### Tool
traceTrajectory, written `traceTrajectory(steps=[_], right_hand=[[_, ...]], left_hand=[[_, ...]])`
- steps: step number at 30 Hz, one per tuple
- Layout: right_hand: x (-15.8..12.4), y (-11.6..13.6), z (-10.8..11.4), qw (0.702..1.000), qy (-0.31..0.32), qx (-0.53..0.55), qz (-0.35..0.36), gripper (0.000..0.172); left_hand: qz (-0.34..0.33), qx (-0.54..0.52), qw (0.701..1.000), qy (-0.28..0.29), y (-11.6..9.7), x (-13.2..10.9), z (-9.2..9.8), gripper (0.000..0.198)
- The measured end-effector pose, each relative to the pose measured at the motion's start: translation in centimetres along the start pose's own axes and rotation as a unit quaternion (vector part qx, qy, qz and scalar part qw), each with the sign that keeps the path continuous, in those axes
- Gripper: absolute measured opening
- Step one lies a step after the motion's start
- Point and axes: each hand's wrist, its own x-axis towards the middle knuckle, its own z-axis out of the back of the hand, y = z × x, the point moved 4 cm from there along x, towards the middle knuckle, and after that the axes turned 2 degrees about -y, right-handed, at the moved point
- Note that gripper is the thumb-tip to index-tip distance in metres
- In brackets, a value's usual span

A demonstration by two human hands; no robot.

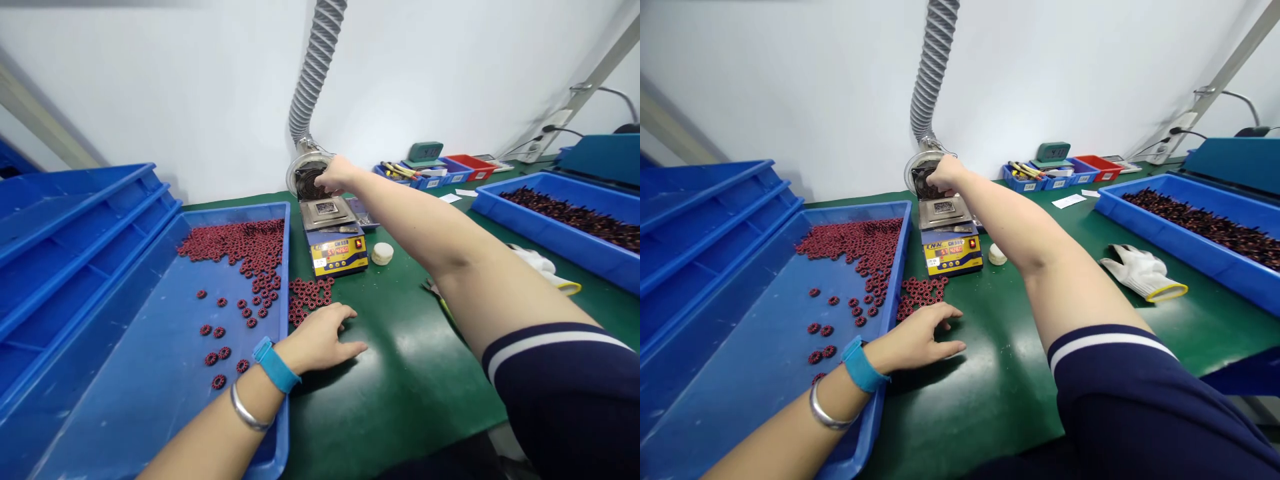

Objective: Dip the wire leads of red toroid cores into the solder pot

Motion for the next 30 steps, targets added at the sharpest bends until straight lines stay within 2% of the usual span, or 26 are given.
traceTrajectory(steps=[4,9,12,15,17,18,21,24,27,30], right_hand=[[-1.3,-0.4,0.3,0.995,0.007,0.094,-0.015,0.019],[-2.7,-0.9,0.7,0.987,0.030,0.150,-0.045,0.018],[-4.4,-1.3,0.7,0.979,0.050,0.189,-0.049,0.022],[-8.3,-2.4,0.0,0.957,0.074,0.280,-0.018,0.022],[-12.1,-3.5,-0.7,0.941,0.066,0.330,0.026,0.018],[-14.2,-4.3,-1.0,0.934,0.041,0.351,0.055,0.019],[-20.3,-6.5,-1.6,0.925,-0.061,0.350,0.135,0.021],[-24.6,-7.9,-2.3,0.929,-0.121,0.279,0.209,0.012],[-26.5,-8.6,-2.6,0.928,-0.152,0.233,0.249,0.008],[-27.0,-8.9,-2.7,0.923,-0.168,0.230,0.260,0.009]], left_hand=[[-0.002,-0.014,1.000,-0.026,0.5,0.1,0.0,0.054],[-0.005,-0.038,0.998,-0.043,0.8,0.2,0.0,0.052],[0.015,-0.125,0.987,-0.103,0.8,0.4,0.6,0.042],[0.049,-0.296,0.932,-0.205,0.9,0.6,1.8,0.037],[0.068,-0.395,0.881,-0.252,1.0,0.5,2.3,0.040],[0.074,-0.432,0.860,-0.261,1.0,0.5,2.4,0.042],[0.076,-0.494,0.832,-0.240,0.5,0.4,2.3,0.046],[0.052,-0.511,0.835,-0.199,-0.3,0.3,1.7,0.045],[0.044,-0.508,0.842,-0.174,-0.9,0.2,1.2,0.042],[0.048,-0.504,0.844,-0.174,-1.1,0.2,1.1,0.038]])
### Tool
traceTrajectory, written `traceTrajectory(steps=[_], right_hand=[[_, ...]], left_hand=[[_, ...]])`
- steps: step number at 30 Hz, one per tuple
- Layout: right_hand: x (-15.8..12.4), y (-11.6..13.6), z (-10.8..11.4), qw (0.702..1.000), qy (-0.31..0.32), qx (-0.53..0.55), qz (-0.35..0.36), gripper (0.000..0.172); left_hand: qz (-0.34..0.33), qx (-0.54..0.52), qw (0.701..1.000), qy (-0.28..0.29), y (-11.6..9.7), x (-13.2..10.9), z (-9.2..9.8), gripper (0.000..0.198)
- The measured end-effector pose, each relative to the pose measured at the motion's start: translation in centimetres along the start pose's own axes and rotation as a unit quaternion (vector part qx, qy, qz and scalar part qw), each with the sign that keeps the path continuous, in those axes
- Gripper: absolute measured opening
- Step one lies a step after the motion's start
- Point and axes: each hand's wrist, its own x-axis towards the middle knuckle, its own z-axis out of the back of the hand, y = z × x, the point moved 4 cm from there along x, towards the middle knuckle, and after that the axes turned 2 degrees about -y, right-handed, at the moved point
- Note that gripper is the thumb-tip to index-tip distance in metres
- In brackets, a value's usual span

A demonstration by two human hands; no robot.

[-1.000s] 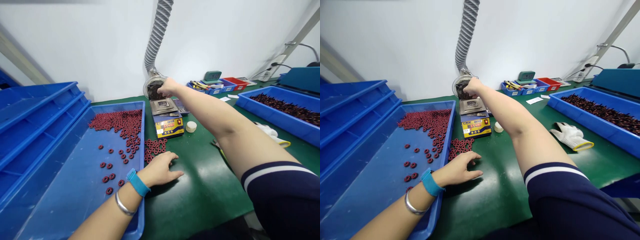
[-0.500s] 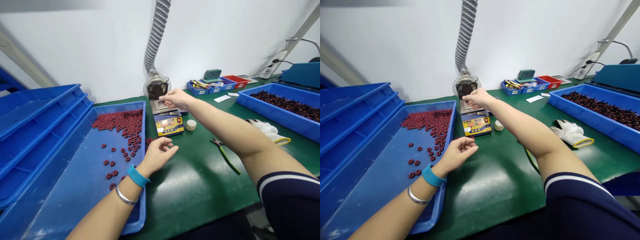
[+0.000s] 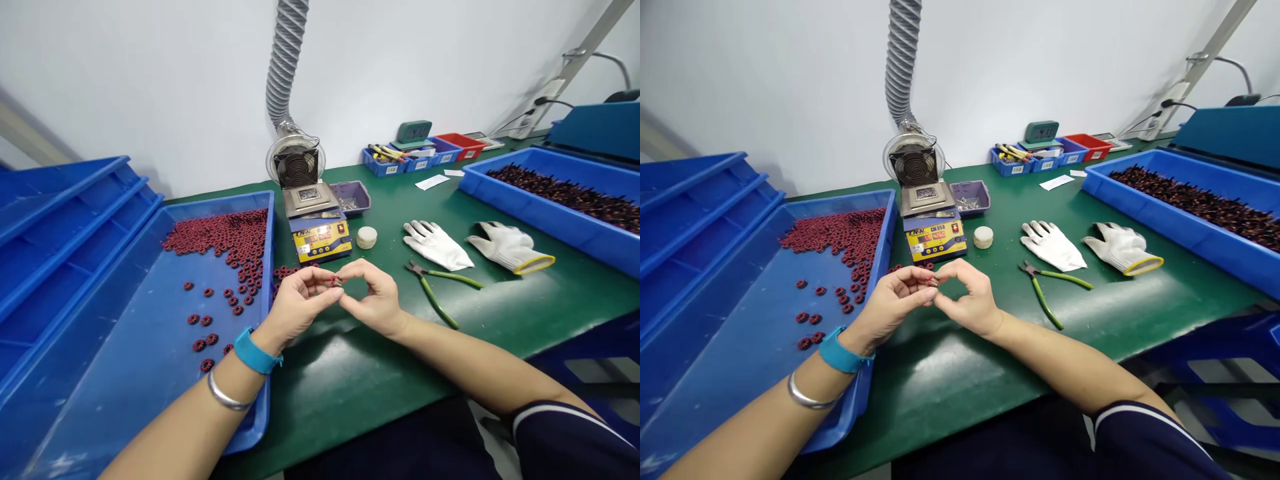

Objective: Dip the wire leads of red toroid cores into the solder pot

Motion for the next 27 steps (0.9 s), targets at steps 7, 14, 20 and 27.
traceTrajectory(steps=[7,14,20,27], right_hand=[[-0.5,0.3,0.2,0.999,-0.003,-0.007,0.043,0.011],[-0.5,-0.1,0.5,0.994,0.040,-0.070,0.074,0.007],[-0.6,-2.8,-0.2,0.991,0.121,-0.033,0.036,0.020],[-3.4,-4.7,-5.1,0.932,0.350,-0.069,-0.063,0.029]], left_hand=[[0.012,0.024,1.000,-0.013,-0.4,-0.1,-0.5,0.037],[0.013,0.071,0.997,-0.009,-0.7,-0.3,-0.6,0.036],[-0.072,0.269,0.957,-0.083,-5.3,-1.8,3.4,0.030],[0.078,0.561,0.806,-0.170,-4.2,-9.5,15.1,0.022]])
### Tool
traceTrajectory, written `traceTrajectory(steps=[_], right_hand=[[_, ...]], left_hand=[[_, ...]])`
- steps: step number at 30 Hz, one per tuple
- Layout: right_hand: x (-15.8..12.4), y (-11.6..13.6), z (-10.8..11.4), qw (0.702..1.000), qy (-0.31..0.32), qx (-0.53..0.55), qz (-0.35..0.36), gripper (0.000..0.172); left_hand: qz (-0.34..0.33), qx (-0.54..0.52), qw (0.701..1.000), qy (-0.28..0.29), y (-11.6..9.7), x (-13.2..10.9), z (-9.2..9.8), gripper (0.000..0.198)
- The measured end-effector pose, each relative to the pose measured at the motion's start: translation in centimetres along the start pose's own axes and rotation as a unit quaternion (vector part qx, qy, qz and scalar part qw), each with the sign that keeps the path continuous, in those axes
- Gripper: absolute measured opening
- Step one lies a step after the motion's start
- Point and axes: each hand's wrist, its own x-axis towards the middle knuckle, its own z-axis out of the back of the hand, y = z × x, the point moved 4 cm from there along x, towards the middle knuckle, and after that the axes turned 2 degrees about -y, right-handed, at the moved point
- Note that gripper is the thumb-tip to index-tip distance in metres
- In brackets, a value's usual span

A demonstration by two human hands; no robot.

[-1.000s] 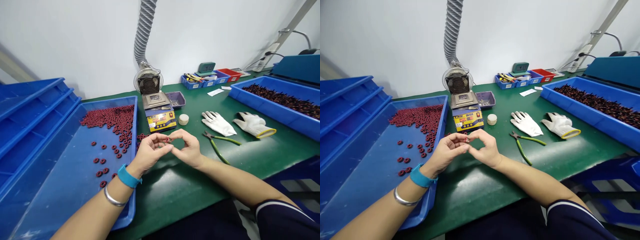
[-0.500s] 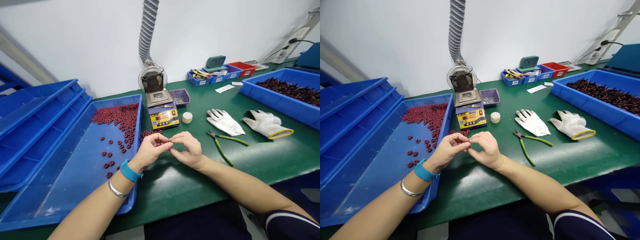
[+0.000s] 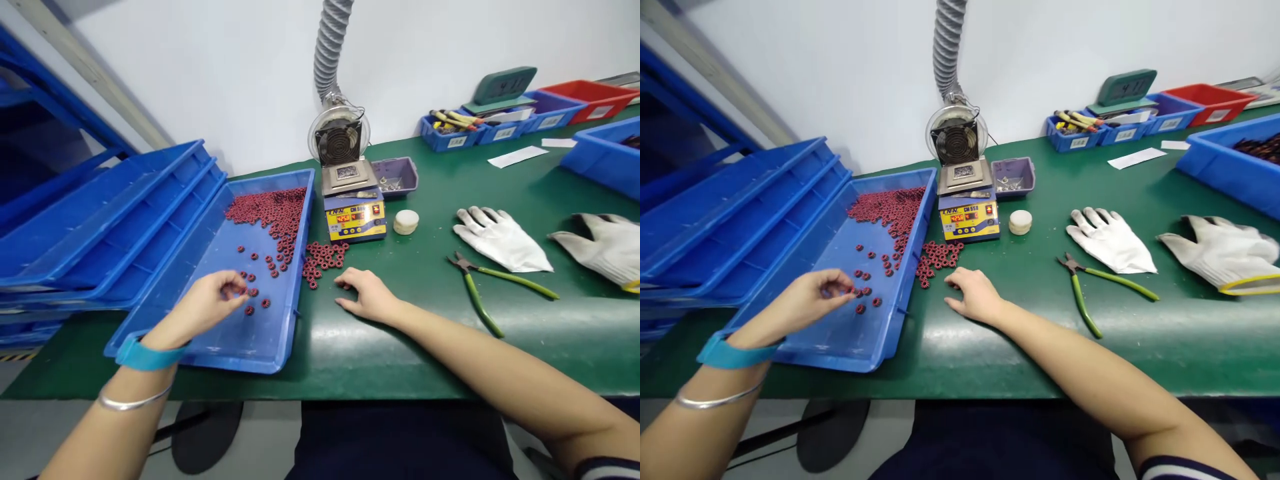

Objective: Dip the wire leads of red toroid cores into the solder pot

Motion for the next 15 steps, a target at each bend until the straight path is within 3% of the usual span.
traceTrajectory(steps=[3,6,10,13,15], right_hand=[[1.2,1.0,-1.5,0.998,0.027,-0.033,-0.052,0.031],[2.7,1.8,-2.6,0.994,0.018,-0.055,-0.097,0.032],[3.7,2.4,-3.5,0.990,-0.023,-0.061,-0.126,0.023],[3.5,2.3,-3.5,0.991,-0.049,0.006,-0.127,0.012],[2.9,1.9,-2.8,0.979,-0.066,0.129,-0.141,0.010]], left_hand=[[0.094,0.041,0.993,0.061,4.9,-1.4,-1.2,0.015],[0.132,0.000,0.987,0.089,6.5,-1.5,-2.2,0.018],[0.136,-0.006,0.987,0.080,5.3,-0.4,-1.4,0.029],[0.102,0.046,0.993,-0.034,2.5,0.2,0.7,0.038],[0.052,0.025,0.992,-0.114,-0.3,0.3,1.4,0.040]])
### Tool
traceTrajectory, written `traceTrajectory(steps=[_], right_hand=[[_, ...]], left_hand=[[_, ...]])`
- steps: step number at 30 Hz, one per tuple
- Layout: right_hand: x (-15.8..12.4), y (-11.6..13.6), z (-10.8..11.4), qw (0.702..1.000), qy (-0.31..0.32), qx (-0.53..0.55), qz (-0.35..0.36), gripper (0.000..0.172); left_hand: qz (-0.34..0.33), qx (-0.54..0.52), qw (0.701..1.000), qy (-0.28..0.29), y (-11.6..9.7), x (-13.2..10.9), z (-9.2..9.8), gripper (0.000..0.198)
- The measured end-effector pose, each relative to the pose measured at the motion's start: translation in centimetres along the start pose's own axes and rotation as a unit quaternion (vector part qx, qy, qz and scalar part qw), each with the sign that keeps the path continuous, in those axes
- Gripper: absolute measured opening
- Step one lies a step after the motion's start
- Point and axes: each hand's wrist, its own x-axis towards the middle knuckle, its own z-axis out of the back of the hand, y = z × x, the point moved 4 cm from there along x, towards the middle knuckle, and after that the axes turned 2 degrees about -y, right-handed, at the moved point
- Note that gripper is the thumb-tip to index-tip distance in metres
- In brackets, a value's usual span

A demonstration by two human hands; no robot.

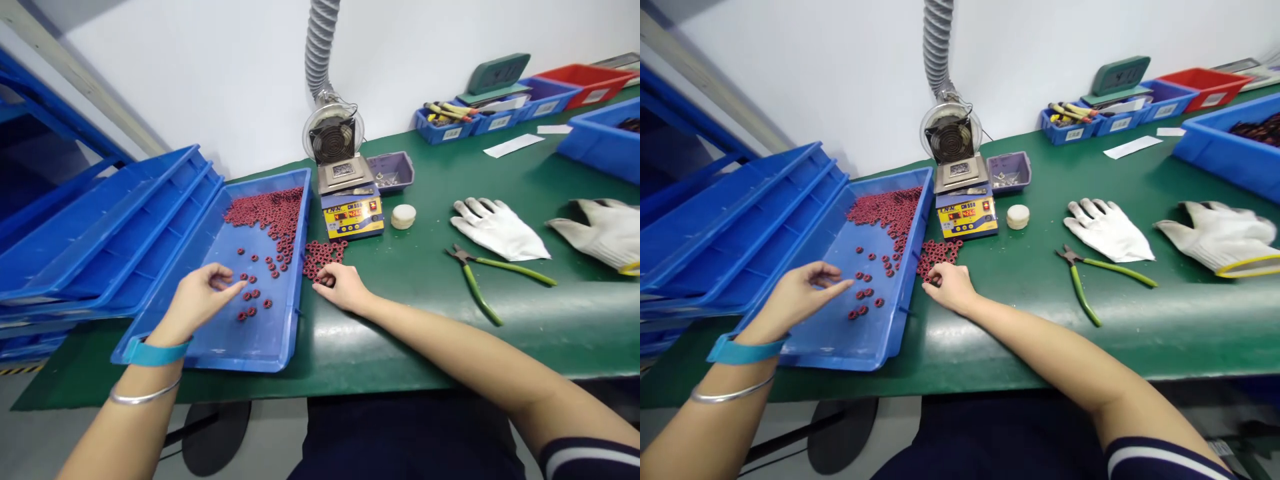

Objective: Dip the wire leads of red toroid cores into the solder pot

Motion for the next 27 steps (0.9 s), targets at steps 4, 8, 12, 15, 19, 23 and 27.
traceTrajectory(steps=[4,8,12,15,19,23,27], right_hand=[[-1.0,-0.9,2.9,0.959,0.022,0.265,-0.095,0.018],[-1.7,-0.8,6.6,0.931,-0.011,0.351,-0.104,0.029],[-2.0,-0.3,9.0,0.944,-0.062,0.323,-0.027,0.028],[-2.4,0.0,9.6,0.960,-0.084,0.267,0.022,0.023],[-2.8,0.2,9.2,0.953,-0.047,0.298,0.009,0.023],[-3.0,-0.1,8.7,0.927,-0.023,0.369,-0.058,0.028],[-3.1,-0.1,8.6,0.914,-0.014,0.395,-0.087,0.032]], left_hand=[[-0.087,-0.137,0.985,0.062,-6.8,-0.2,-2.6,0.038],[-0.144,-0.269,0.933,0.190,-13.1,0.0,-7.0,0.043],[-0.192,-0.319,0.884,0.283,-16.8,-0.1,-10.1,0.053],[-0.207,-0.335,0.886,0.246,-17.3,-0.4,-10.9,0.038],[-0.223,-0.351,0.889,0.192,-16.8,-0.7,-11.0,0.026],[-0.189,-0.354,0.897,0.187,-16.0,-0.2,-11.3,0.034],[-0.177,-0.354,0.884,0.247,-15.9,-0.1,-11.9,0.040]])
